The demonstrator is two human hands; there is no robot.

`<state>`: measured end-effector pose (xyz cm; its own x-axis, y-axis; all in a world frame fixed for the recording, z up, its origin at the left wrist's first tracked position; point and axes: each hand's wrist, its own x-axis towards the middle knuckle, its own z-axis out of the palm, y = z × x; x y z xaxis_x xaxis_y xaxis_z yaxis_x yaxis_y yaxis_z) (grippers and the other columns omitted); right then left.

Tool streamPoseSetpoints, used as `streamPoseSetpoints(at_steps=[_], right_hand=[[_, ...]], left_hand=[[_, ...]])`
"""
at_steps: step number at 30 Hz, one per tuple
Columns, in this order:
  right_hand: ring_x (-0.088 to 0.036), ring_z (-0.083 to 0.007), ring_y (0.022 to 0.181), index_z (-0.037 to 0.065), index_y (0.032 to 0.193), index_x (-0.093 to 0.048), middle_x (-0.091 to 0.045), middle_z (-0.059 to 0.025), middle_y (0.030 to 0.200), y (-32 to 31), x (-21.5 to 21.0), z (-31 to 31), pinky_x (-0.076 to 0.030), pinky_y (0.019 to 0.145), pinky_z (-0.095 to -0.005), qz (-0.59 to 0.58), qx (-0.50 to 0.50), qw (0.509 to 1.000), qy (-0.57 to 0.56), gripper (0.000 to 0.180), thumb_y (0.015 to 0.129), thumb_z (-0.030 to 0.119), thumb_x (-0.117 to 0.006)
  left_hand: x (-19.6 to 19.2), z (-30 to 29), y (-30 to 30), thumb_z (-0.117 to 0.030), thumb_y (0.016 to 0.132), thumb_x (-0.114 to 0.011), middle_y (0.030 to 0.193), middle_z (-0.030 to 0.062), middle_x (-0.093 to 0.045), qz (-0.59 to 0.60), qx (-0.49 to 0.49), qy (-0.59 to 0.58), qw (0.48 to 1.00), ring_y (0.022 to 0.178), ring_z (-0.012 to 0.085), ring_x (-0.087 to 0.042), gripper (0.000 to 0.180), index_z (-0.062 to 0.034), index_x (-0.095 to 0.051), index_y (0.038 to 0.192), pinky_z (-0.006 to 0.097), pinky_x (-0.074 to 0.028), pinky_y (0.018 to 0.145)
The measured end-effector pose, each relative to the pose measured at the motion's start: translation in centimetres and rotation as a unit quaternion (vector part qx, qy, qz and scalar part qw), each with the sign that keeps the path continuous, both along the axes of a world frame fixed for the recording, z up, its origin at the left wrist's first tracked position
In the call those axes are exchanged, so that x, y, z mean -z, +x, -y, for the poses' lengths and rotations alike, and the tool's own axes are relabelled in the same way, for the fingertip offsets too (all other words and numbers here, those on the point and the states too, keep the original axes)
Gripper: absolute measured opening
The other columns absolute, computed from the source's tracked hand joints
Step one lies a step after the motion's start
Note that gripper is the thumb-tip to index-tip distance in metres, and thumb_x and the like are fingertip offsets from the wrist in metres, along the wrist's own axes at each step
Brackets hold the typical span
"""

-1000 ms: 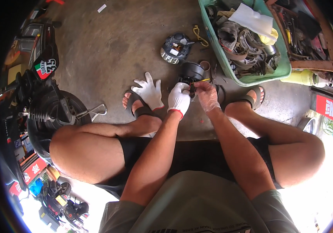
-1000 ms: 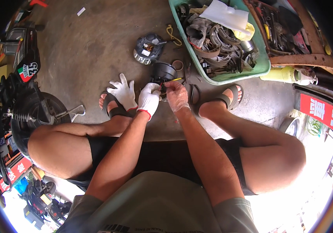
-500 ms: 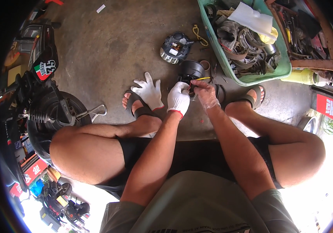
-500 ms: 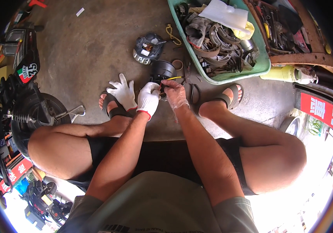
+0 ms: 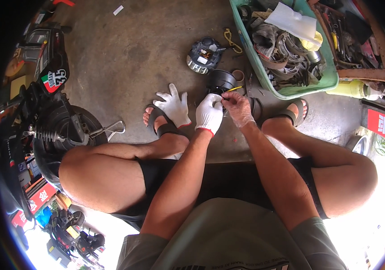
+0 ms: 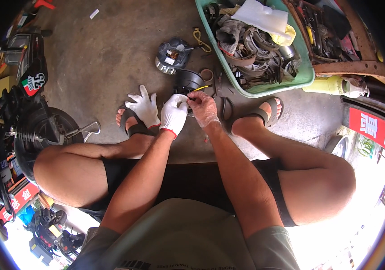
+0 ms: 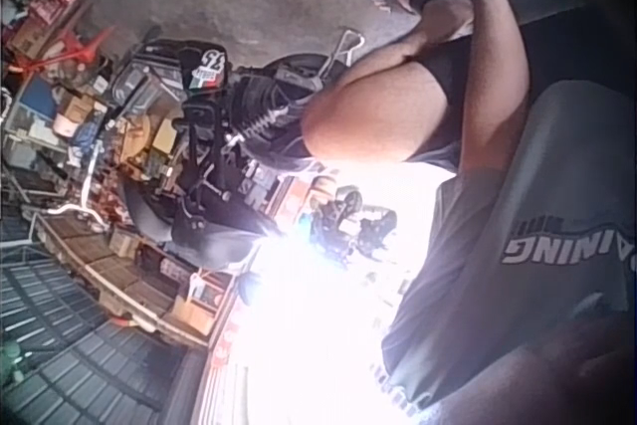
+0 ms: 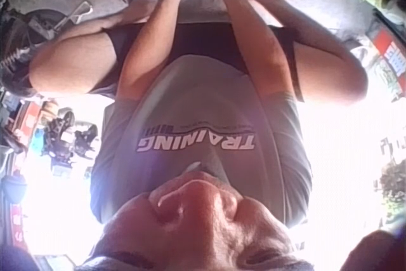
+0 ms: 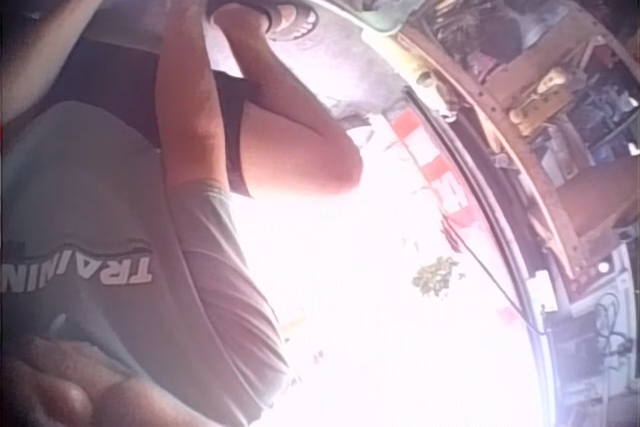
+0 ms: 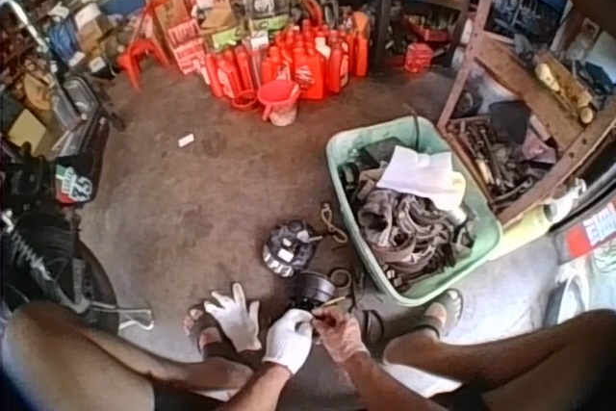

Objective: The person sits on the floor and works on a small electric motor, likely a starter motor. They use a yellow tool to manipulate internal components and wires, occasionally adjusting their grip and the motor's position. The task involves detailed manual manipulation of the motor's internal parts.

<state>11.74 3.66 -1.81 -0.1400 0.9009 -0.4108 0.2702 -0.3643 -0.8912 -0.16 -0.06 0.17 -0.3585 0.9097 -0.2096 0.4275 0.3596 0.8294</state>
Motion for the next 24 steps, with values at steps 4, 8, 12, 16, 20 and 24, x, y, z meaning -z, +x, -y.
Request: streamPoseSetpoints(at_steps=[4, 8, 12, 16, 20, 24], right_hand=[[-0.048, -0.0090, 0.062, 0.007, 0.093, -0.069, -0.056, 0.0011, 0.067, -0.2, -0.1, 0.1, -0.043, 0.061, -0.0248, 0.006, -0.009, 1.000, 0.016, 0.018, 0.075, 0.002, -0.069], [-0.049, -0.0091, 0.063, 0.008, 0.091, -0.069, -0.055, 0.0011, 0.067, 0.0, -0.3, 0.0, -0.043, 0.061, -0.0253, -0.015, -0.009, 1.000, 0.020, 0.018, 0.075, 0.000, -0.067], [-0.050, -0.0095, 0.064, 0.008, 0.091, -0.068, -0.056, 0.0009, 0.068, -0.1, 0.1, 0.0, -0.044, 0.062, -0.0260, -0.024, -0.019, 0.999, 0.034, 0.018, 0.075, -0.001, -0.067], [-0.051, -0.0119, 0.064, 0.009, 0.090, -0.068, -0.058, -0.0008, 0.070, -0.1, -0.1, -0.1, -0.045, 0.062, -0.0271, -0.003, -0.041, 0.998, 0.056, 0.016, 0.076, 0.001, -0.067], [-0.056, -0.0169, 0.066, 0.009, 0.089, -0.067, -0.061, -0.0041, 0.072, 0.0, -1.0, -0.3, -0.047, 0.064, -0.0294, 0.026, -0.076, 0.992, 0.102, 0.016, 0.076, 0.000, -0.067], [-0.062, -0.0211, 0.072, 0.009, 0.088, -0.066, -0.064, -0.0068, 0.079, 0.2, -1.5, -0.7, -0.049, 0.067, -0.0313, 0.044, -0.103, 0.990, 0.090, 0.015, 0.076, 0.000, -0.067]], left_hand=[[0.5, 0.1, -0.3, -0.008, 0.081, -0.060, 0.087, 0.0116, -0.068, 0.007, -0.008, -0.007, 1.000, 0.081, 0.0245, -0.067, 0.014, -0.0058, -0.065, 0.093, 0.034, -0.051, 0.075], [0.4, 0.1, -0.4, -0.008, 0.080, -0.059, 0.087, 0.0115, -0.069, -0.007, -0.002, -0.024, 1.000, 0.081, 0.0251, -0.067, 0.014, -0.0057, -0.065, 0.093, 0.034, -0.052, 0.074], [0.3, 0.0, -0.5, -0.009, 0.080, -0.060, 0.086, 0.0116, -0.068, -0.017, 0.003, -0.028, 0.999, 0.081, 0.0257, -0.067, 0.015, -0.0053, -0.065, 0.093, 0.035, -0.052, 0.075], [-0.1, -0.1, -0.4, -0.009, 0.080, -0.060, 0.086, 0.0118, -0.069, -0.015, 0.007, -0.045, 0.999, 0.080, 0.0254, -0.067, 0.015, -0.0045, -0.065, 0.093, 0.035, -0.051, 0.075], [0.1, -0.1, -0.7, -0.011, 0.079, -0.060, 0.086, 0.0157, -0.067, 0.032, -0.006, -0.052, 0.998, 0.083, 0.0333, -0.065, 0.013, -0.0053, -0.066, 0.090, 0.040, -0.051, 0.075], [0.4, -0.3, -1.0, -0.012, 0.079, -0.062, 0.086, 0.0151, -0.068, 0.041, 0.014, -0.081, 0.996, 0.084, 0.0324, -0.066, 0.014, -0.0049, -0.066, 0.091, 0.038, -0.052, 0.076]])
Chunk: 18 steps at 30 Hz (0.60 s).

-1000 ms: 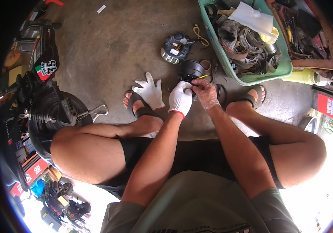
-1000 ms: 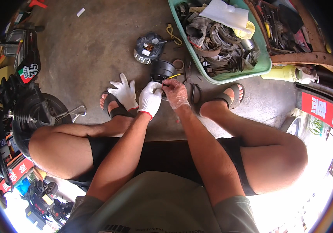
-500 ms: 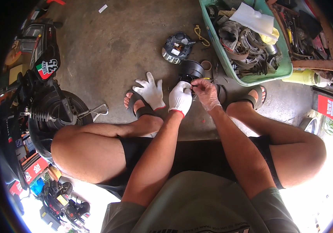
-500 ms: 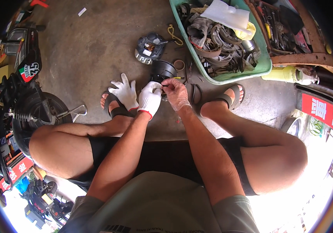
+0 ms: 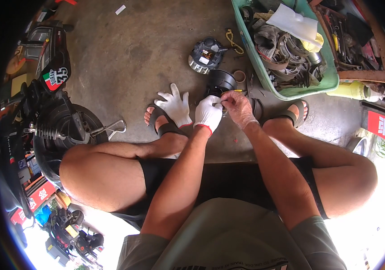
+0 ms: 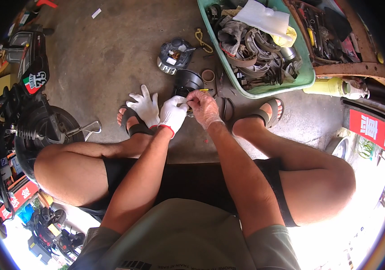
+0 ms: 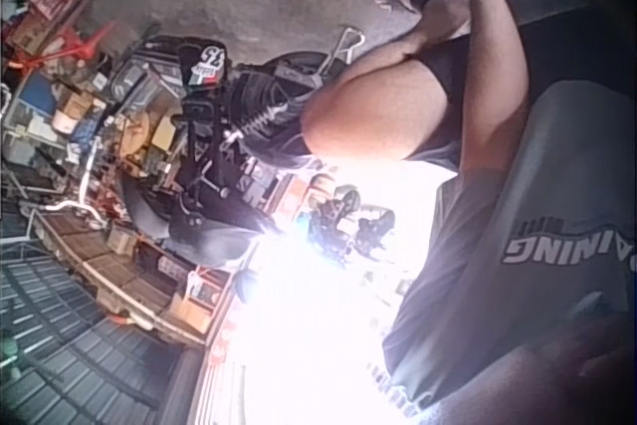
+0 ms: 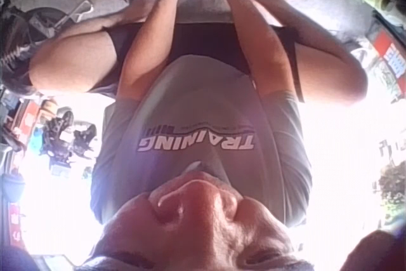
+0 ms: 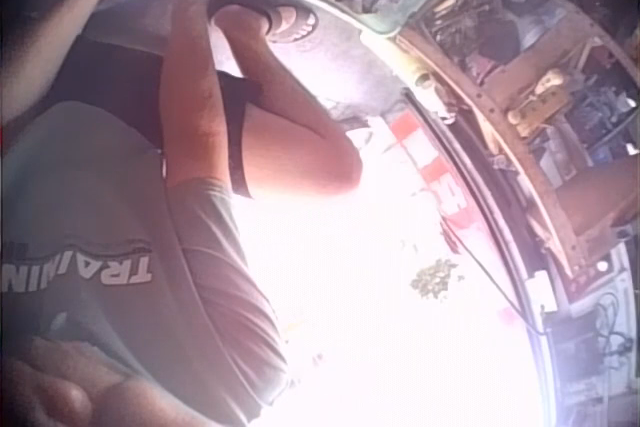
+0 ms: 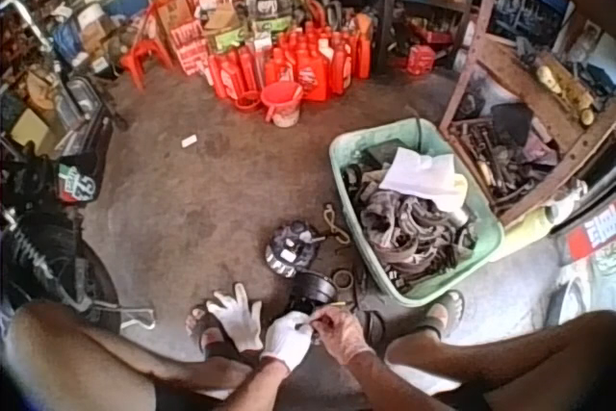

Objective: The person sits on the floor and works on a small electric motor, likely a starter motor. They use a yellow tool to manipulate internal components and wires, occasionally adjusting their grip and the motor's position. The task involves detailed manual manipulation of the motor's internal parts.

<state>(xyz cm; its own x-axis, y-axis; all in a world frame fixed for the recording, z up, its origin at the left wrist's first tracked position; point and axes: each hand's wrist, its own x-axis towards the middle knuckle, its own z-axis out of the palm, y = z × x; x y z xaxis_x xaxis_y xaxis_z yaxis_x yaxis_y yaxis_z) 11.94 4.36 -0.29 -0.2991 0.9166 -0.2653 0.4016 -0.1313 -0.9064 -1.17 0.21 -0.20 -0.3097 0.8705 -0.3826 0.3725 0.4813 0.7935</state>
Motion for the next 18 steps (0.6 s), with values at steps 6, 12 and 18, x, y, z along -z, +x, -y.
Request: streamPoseSetpoints(at_steps=[6, 12, 18], right_hand=[[-0.063, -0.0228, 0.076, 0.008, 0.087, -0.065, -0.066, -0.0079, 0.084, 0.2, -0.3, -0.2, -0.050, 0.070, -0.0315, 0.032, -0.027, 0.999, 0.028, 0.013, 0.076, 0.001, -0.067], [-0.064, -0.0223, 0.079, 0.011, 0.090, -0.069, -0.067, -0.0075, 0.089, 0.8, 0.2, -0.5, -0.050, 0.072, -0.0316, 0.023, -0.055, 0.998, -0.001, 0.015, 0.078, 0.002, -0.067], [-0.063, -0.0236, 0.080, 0.013, 0.092, -0.070, -0.067, -0.0080, 0.088, 1.0, 0.7, -0.6, -0.049, 0.075, -0.0324, 0.032, -0.089, 0.995, -0.024, 0.016, 0.080, 0.004, -0.067]], left_hand=[[1.1, -0.1, -0.6, -0.008, 0.078, -0.064, 0.086, 0.0112, -0.070, 0.027, -0.013, -0.018, 0.999, 0.069, 0.0185, -0.064, 0.019, -0.0021, -0.064, 0.097, 0.032, -0.051, 0.066], [-0.6, -0.4, -0.6, -0.010, 0.077, -0.065, 0.092, 0.0132, -0.070, -0.040, 0.009, -0.047, 0.998, 0.088, 0.0282, -0.067, 0.026, -0.0061, -0.061, 0.103, 0.037, -0.052, 0.080], [-1.0, -0.4, -0.9, -0.009, 0.078, -0.063, 0.091, 0.0137, -0.070, -0.024, 0.014, -0.045, 0.999, 0.088, 0.0282, -0.067, 0.024, -0.0060, -0.063, 0.102, 0.037, -0.051, 0.080]])
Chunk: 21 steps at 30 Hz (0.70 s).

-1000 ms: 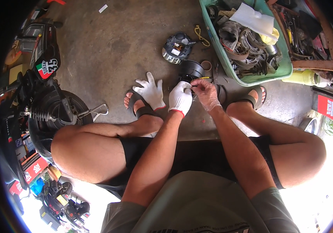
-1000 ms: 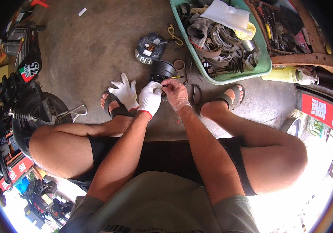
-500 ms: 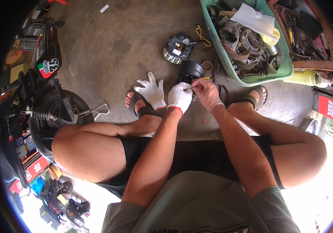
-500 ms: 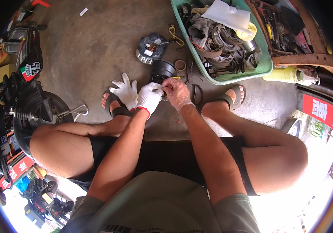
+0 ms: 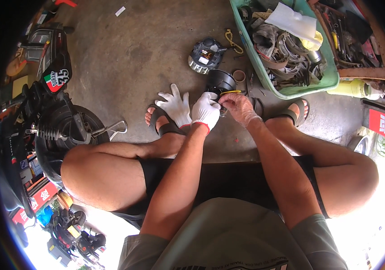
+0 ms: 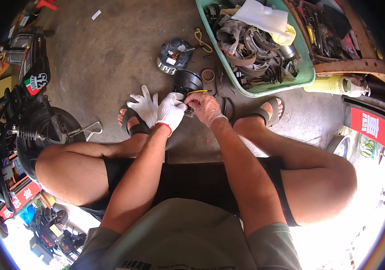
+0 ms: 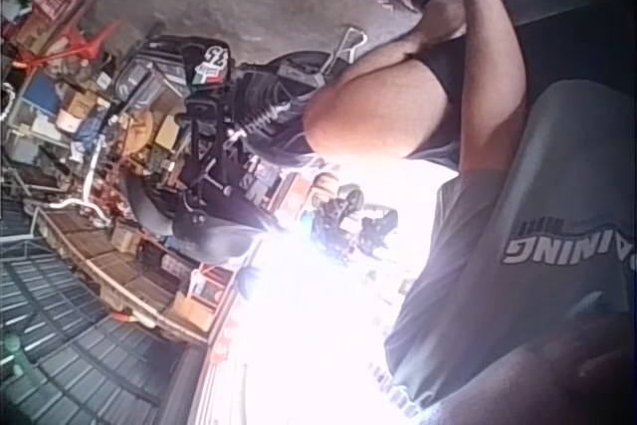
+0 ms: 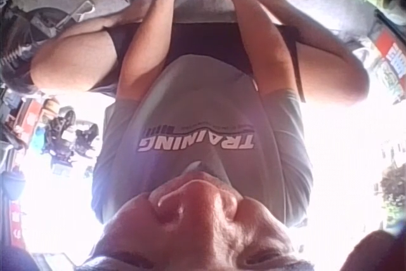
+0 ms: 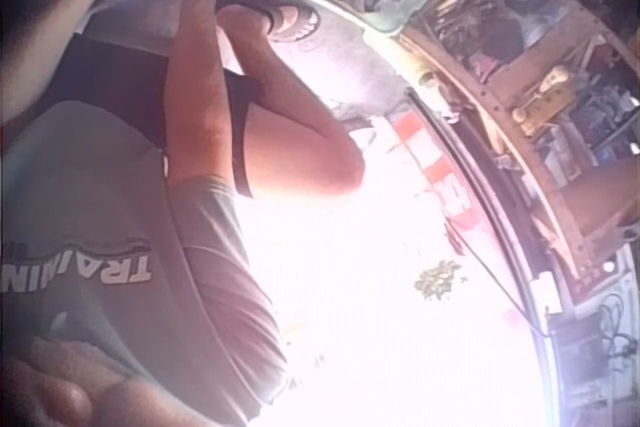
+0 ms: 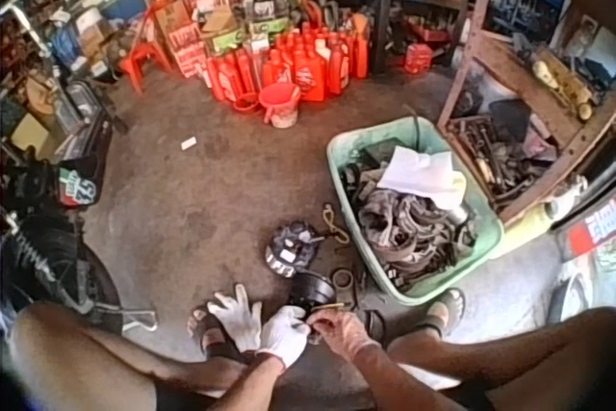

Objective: The person sits on the floor and works on a small electric motor, likely a starter motor. They use a yellow tool to manipulate internal components and wires, occasionally adjusting their grip and the motor's position. The task involves detailed manual manipulation of the motor's internal parts.

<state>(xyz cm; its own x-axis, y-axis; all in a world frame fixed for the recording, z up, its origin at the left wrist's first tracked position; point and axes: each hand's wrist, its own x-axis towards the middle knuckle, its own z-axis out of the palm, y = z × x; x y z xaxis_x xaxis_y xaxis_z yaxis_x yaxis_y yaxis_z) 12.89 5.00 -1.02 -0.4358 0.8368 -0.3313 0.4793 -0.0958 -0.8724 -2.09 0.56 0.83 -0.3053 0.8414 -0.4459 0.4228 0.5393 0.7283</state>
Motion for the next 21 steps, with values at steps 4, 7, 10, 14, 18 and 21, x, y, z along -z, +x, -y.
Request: streamPoseSetpoints(at_steps=[4, 7, 10, 14, 18, 21], right_hand=[[-0.063, -0.0220, 0.080, 0.012, 0.092, -0.071, -0.066, -0.0078, 0.088, 0.1, -0.3, -0.2, -0.050, 0.075, -0.0312, -0.003, -0.018, 0.999, 0.037, 0.017, 0.078, 0.003, -0.067], [-0.063, -0.0176, 0.077, 0.011, 0.091, -0.071, -0.066, -0.0061, 0.087, -0.2, -0.6, -0.1, -0.050, 0.074, -0.0282, 0.016, -0.017, 0.999, 0.031, 0.019, 0.077, 0.000, -0.067], [-0.064, -0.0217, 0.078, 0.012, 0.091, -0.070, -0.065, -0.0080, 0.087, -0.3, -1.0, 0.0, -0.050, 0.074, -0.0314, 0.016, -0.024, 0.999, 0.045, 0.017, 0.077, 0.002, -0.067], [-0.064, -0.0301, 0.084, 0.014, 0.090, -0.069, -0.066, -0.0115, 0.088, 0.1, -0.7, 0.0, -0.050, 0.076, -0.0377, 0.030, -0.037, 0.997, 0.066, 0.013, 0.079, 0.007, -0.066], [-0.063, -0.0328, 0.084, 0.013, 0.089, -0.068, -0.065, -0.0122, 0.088, -0.1, -1.0, 0.0, -0.050, 0.076, -0.0392, 0.039, -0.043, 0.992, 0.112, 0.010, 0.080, 0.009, -0.065], [-0.062, -0.0329, 0.086, 0.013, 0.088, -0.067, -0.065, -0.0112, 0.088, -0.3, -1.1, 0.1, -0.049, 0.077, -0.0402, 0.027, -0.036, 0.990, 0.132, 0.007, 0.082, 0.012, -0.065]], left_hand=[[0.7, 0.0, -0.3, -0.009, 0.079, -0.060, 0.091, 0.0135, -0.070, 0.050, -0.016, -0.021, 0.998, 0.088, 0.0278, -0.067, 0.023, -0.0056, -0.064, 0.101, 0.037, -0.051, 0.079], [1.6, 0.1, -0.6, -0.008, 0.079, -0.058, 0.092, 0.0133, -0.070, 0.075, -0.019, -0.026, 0.997, 0.088, 0.0273, -0.068, 0.024, -0.0053, -0.064, 0.102, 0.037, -0.051, 0.079], [2.7, 0.4, -0.8, -0.008, 0.079, -0.058, 0.092, 0.0135, -0.070, 0.094, -0.025, -0.019, 0.995, 0.088, 0.0271, -0.068, 0.024, -0.0052, -0.064, 0.102, 0.037, -0.051, 0.079], [3.1, 0.1, -0.5, -0.008, 0.078, -0.058, 0.093, 0.0138, -0.070, 0.110, -0.019, -0.024, 0.993, 0.088, 0.0268, -0.067, 0.024, -0.0048, -0.065, 0.101, 0.036, -0.051, 0.079], [3.5, 0.3, -0.7, 0.002, 0.083, -0.054, 0.085, 0.0072, -0.065, 0.147, -0.005, -0.002, 0.989, 0.065, 0.0110, -0.058, 0.022, 0.0007, -0.060, 0.104, 0.025, -0.048, 0.059], [3.7, 0.3, -0.9, -0.001, 0.081, -0.056, 0.087, 0.0095, -0.067, 0.158, -0.014, -0.014, 0.987, 0.071, 0.0158, -0.061, 0.022, -0.0003, -0.062, 0.102, 0.028, -0.049, 0.064]])
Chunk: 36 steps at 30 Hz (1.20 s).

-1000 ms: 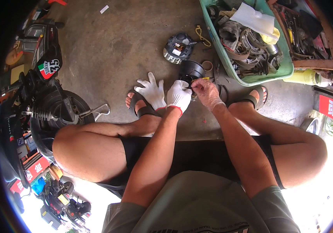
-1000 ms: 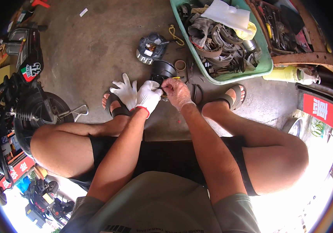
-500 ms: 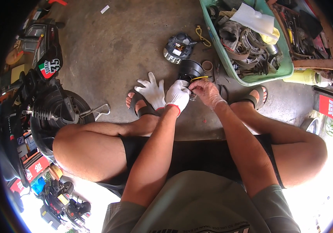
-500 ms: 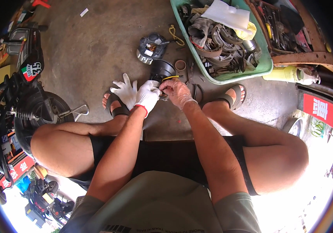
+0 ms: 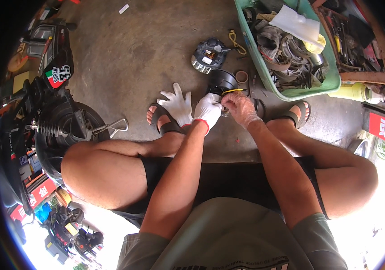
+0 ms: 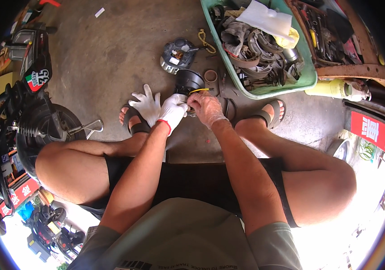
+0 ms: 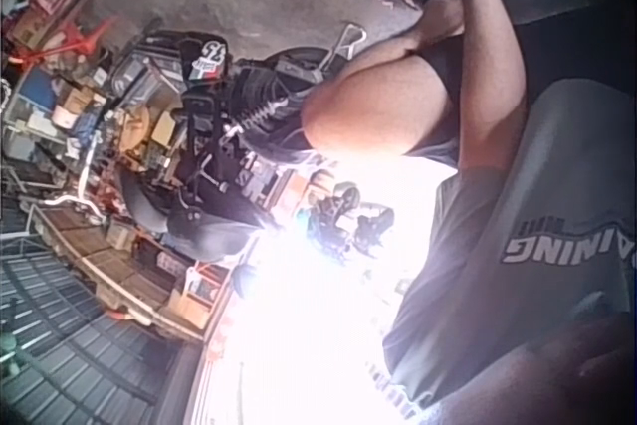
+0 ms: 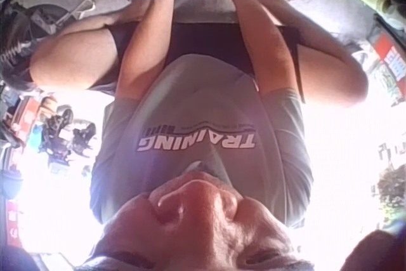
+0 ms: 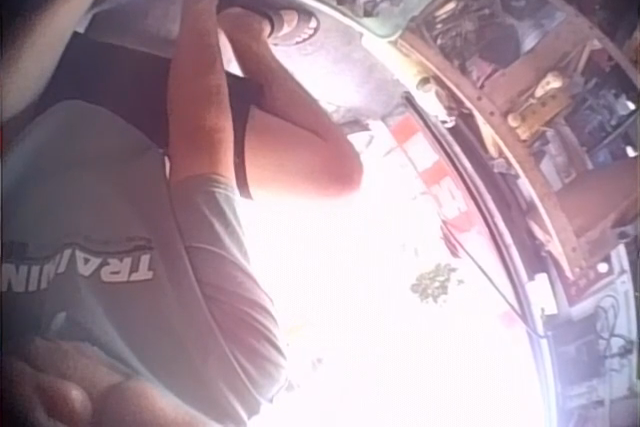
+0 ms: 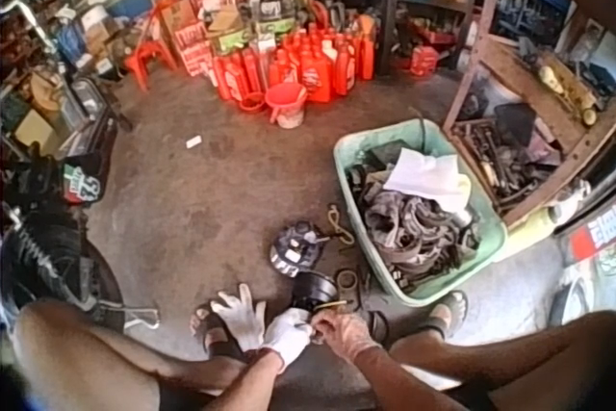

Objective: The person sits on the floor and works on a small electric motor, likely a starter motor. They use a yellow tool to manipulate internal components and wires, occasionally adjusting their grip and the motor's position. The task involves detailed manual manipulation of the motor's internal parts.

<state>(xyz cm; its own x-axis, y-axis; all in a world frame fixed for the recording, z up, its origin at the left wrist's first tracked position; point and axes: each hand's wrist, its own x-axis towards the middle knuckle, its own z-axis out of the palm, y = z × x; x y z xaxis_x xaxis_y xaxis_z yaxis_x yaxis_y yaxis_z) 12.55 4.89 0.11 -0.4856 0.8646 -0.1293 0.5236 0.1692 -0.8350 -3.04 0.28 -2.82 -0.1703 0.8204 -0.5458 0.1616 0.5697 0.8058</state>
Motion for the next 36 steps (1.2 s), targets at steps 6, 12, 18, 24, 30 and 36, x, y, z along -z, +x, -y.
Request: streamPoseSetpoints(at_steps=[6, 12, 18, 24, 30, 36], right_hand=[[-0.060, -0.0295, 0.089, 0.015, 0.084, -0.064, -0.061, -0.0072, 0.089, -0.1, 0.1, -0.1, -0.044, 0.077, -0.0420, 0.051, -0.001, 0.997, 0.057, 0.003, 0.084, 0.015, -0.061], [-0.060, -0.0307, 0.086, 0.016, 0.084, -0.065, -0.060, -0.0088, 0.090, -0.1, -0.1, -0.5, -0.045, 0.075, -0.0402, 0.052, -0.009, 0.996, 0.069, 0.008, 0.080, 0.009, -0.064], [-0.059, -0.0120, 0.074, 0.009, 0.090, -0.068, -0.061, -0.0012, 0.080, 0.2, 1.3, -0.5, -0.049, 0.071, -0.0260, -0.160, 0.129, 0.959, -0.196, 0.022, 0.078, -0.008, -0.060], [-0.057, -0.0097, 0.070, 0.002, 0.092, -0.064, -0.062, -0.0022, 0.081, 2.1, 3.4, -1.0, -0.049, 0.062, -0.0244, -0.215, 0.249, 0.888, -0.321, 0.016, 0.082, -0.007, -0.056], [-0.057, -0.0107, 0.064, 0.002, 0.092, -0.064, -0.063, -0.0037, 0.075, 2.2, 2.0, -1.1, -0.045, 0.055, -0.0232, -0.137, 0.270, 0.869, -0.392, 0.011, 0.082, 0.001, -0.060], [-0.056, -0.0113, 0.061, 0.002, 0.092, -0.066, -0.064, -0.0046, 0.074, 2.6, 2.9, -1.0, -0.044, 0.056, -0.0231, -0.155, 0.268, 0.869, -0.387, 0.014, 0.085, 0.012, -0.058]], left_hand=[[-2.4, -0.9, 0.4, 0.001, 0.081, -0.054, 0.084, 0.0075, -0.065, 0.054, -0.004, -0.023, 0.998, 0.064, 0.0112, -0.057, 0.021, 0.0025, -0.060, 0.101, 0.025, -0.047, 0.058], [-2.5, -1.1, 0.6, 0.001, 0.079, -0.055, 0.084, 0.0084, -0.065, 0.058, -0.010, -0.016, 0.998, 0.064, 0.0122, -0.058, 0.023, 0.0030, -0.060, 0.102, 0.026, -0.048, 0.059], [0.3, -0.7, 0.3, 0.001, 0.080, -0.058, 0.085, 0.0103, -0.067, 0.014, -0.009, 0.021, 1.000, 0.066, 0.0139, -0.061, 0.023, 0.0037, -0.061, 0.102, 0.026, -0.050, 0.061], [-0.8, -1.0, 0.1, -0.002, 0.081, -0.059, 0.085, 0.0106, -0.067, 0.046, -0.002, -0.033, 0.998, 0.065, 0.0143, -0.061, 0.020, 0.0032, -0.063, 0.101, 0.027, -0.050, 0.061], [-2.9, -1.4, 0.1, -0.011, 0.085, -0.059, 0.077, 0.0072, -0.068, 0.084, -0.027, -0.081, 0.993, 0.062, 0.0134, -0.062, 0.016, -0.0011, -0.066, 0.096, 0.026, -0.048, 0.057], [-2.4, -1.5, 0.2, -0.018, 0.086, -0.058, 0.073, 0.0095, -0.068, 0.033, -0.044, -0.062, 0.997, 0.064, 0.0170, -0.065, 0.020, -0.0012, -0.067, 0.090, 0.030, -0.050, 0.060]])
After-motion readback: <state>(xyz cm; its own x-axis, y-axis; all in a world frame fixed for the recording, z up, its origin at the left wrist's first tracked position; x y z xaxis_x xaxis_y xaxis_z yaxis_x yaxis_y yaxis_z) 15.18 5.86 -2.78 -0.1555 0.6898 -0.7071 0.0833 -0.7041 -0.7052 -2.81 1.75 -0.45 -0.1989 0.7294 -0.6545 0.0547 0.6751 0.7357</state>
